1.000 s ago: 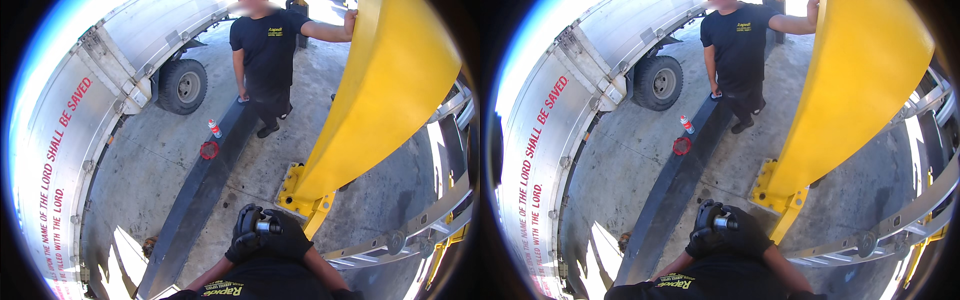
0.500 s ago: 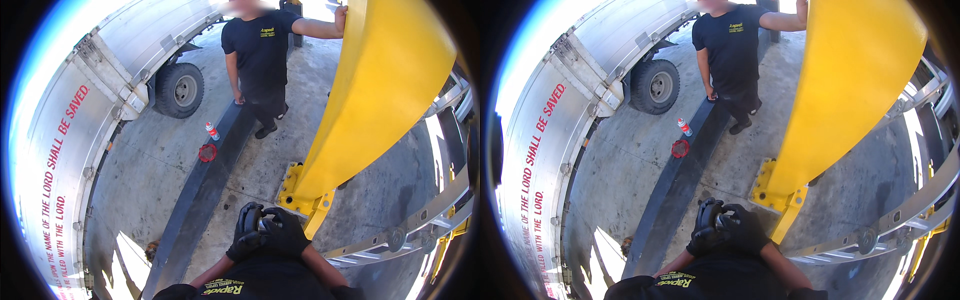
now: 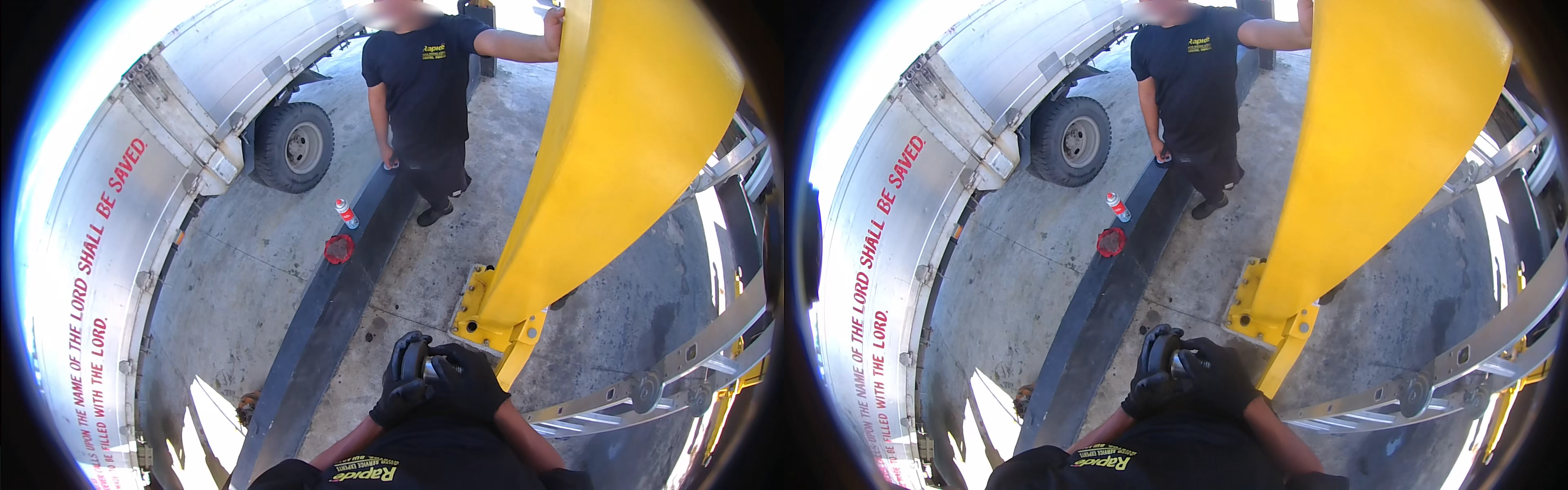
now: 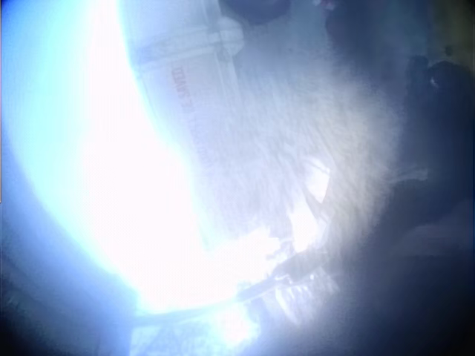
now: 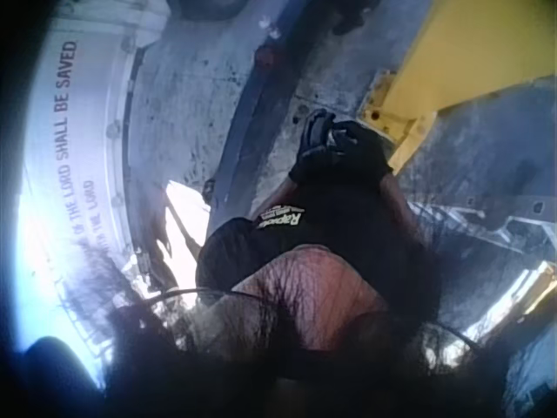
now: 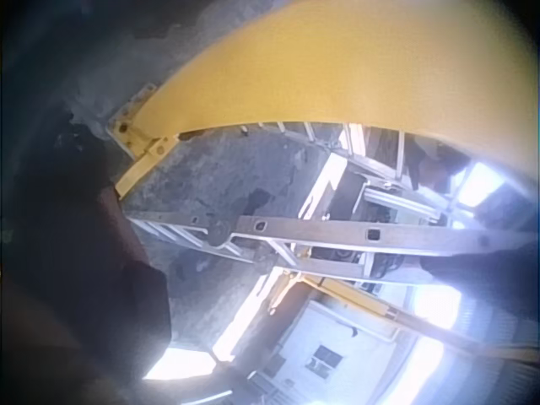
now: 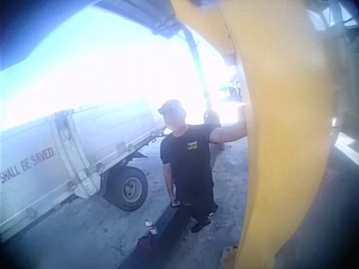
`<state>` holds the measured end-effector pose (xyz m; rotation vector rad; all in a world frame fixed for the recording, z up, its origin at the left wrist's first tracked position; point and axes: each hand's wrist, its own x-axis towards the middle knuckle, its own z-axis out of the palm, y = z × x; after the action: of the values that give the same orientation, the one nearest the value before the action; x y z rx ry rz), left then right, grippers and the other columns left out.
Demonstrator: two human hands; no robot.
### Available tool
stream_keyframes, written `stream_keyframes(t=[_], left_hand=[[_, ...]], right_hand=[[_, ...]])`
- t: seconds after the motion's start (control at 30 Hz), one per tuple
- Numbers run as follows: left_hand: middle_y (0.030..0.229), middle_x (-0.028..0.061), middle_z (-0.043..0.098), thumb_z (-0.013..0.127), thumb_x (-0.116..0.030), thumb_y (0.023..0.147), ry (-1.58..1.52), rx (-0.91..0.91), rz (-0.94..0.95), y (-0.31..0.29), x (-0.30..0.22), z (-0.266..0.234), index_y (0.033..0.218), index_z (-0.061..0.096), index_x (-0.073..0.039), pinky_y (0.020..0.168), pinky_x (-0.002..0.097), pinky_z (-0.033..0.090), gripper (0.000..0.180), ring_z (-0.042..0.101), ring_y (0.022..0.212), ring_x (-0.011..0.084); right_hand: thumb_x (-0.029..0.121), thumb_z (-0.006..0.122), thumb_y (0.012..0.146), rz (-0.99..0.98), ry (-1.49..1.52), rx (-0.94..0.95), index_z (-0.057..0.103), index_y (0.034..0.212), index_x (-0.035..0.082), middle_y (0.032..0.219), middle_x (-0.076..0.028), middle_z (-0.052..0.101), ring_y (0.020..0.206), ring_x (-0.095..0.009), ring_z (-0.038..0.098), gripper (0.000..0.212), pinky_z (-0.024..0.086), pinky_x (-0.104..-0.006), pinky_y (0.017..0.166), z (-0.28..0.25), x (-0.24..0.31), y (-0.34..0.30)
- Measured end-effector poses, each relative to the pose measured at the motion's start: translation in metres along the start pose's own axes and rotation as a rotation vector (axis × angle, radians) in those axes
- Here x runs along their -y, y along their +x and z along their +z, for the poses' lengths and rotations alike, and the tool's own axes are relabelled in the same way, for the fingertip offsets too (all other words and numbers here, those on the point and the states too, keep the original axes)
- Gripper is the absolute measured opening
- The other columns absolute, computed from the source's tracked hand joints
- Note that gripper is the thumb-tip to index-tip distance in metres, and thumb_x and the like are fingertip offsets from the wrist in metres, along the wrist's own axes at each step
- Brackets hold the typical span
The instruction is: The person holds a mechanical part with a threaded shaft and rubber seal, rotates it to inspect surfaces, then applies a red lubricant from a small bottle onto the shaft. The part remains in hand after application.
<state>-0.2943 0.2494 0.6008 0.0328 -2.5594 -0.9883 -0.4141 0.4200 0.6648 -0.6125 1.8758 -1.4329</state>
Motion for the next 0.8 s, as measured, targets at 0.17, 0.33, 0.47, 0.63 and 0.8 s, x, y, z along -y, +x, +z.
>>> stream_keyframes(t=[0.17, 0.33, 0.47, 0.63, 0.8], left_hand=[[0.145, 0.0259, 0.059, 0.084, -0.025, 0.088, -0.084, -0.025, -0.065, 0.004, -0.015, -0.009, 0.147, 0.055, 0.005, 0.118, 0.0547, 0.048, 0.072, 0.056, 0.138, 0.0486], [0.139, 0.027, 0.063, 0.084, -0.026, 0.088, 0.081, -0.102, 0.046, 0.013, -0.02, -0.013, 0.144, 0.058, 0.005, 0.111, 0.052, 0.054, 0.07, 0.062, 0.132, 0.0469], [0.137, 0.0266, 0.064, 0.086, -0.027, 0.087, 0.089, -0.134, -0.021, 0.0, -0.004, 0.007, 0.14, 0.061, 0.005, 0.106, 0.0493, 0.058, 0.067, 0.065, 0.13, 0.0456], [0.136, 0.0271, 0.065, 0.088, -0.023, 0.084, 0.042, -0.099, 0.003, 0.001, -0.01, -0.004, 0.139, 0.063, 0.005, 0.107, 0.0502, 0.058, 0.067, 0.065, 0.131, 0.0465], [0.137, 0.0273, 0.065, 0.088, -0.023, 0.08, 0.022, -0.111, 0.057, 0.015, -0.018, -0.012, 0.138, 0.063, 0.006, 0.112, 0.0526, 0.053, 0.069, 0.061, 0.135, 0.048]], right_hand=[[0.029, 0.085, 0.092, -0.28, -0.198, 0.104, 0.073, 0.132, 0.002, 0.106, -0.018, 0.077, 0.098, -0.03, 0.076, 0.05, 0.06, -0.044, 0.094, -0.007, -0.015, 0.001], [0.029, 0.085, 0.093, -0.518, -0.309, -0.015, 0.071, 0.137, 0.006, 0.129, -0.021, 0.073, 0.118, -0.034, 0.071, 0.051, 0.054, -0.045, 0.105, -0.002, -0.028, 0.002], [0.031, 0.084, 0.096, 0.024, -0.035, 0.039, 0.068, 0.141, 0.004, 0.134, -0.022, 0.074, 0.121, -0.033, 0.075, 0.055, 0.059, -0.0429, 0.1, 0.004, -0.016, 0.002], [0.033, 0.082, 0.096, -0.116, -0.019, 0.041, 0.069, 0.14, 0.003, 0.131, -0.02, 0.076, 0.116, -0.029, 0.076, 0.054, 0.059, -0.0409, 0.102, 0.001, -0.016, -0.002], [0.033, 0.084, 0.095, -0.615, -0.408, -0.007, 0.069, 0.139, 0.004, 0.12, -0.018, 0.08, 0.112, -0.028, 0.077, 0.055, 0.06, -0.0412, 0.099, -0.004, -0.041, 0.012]])
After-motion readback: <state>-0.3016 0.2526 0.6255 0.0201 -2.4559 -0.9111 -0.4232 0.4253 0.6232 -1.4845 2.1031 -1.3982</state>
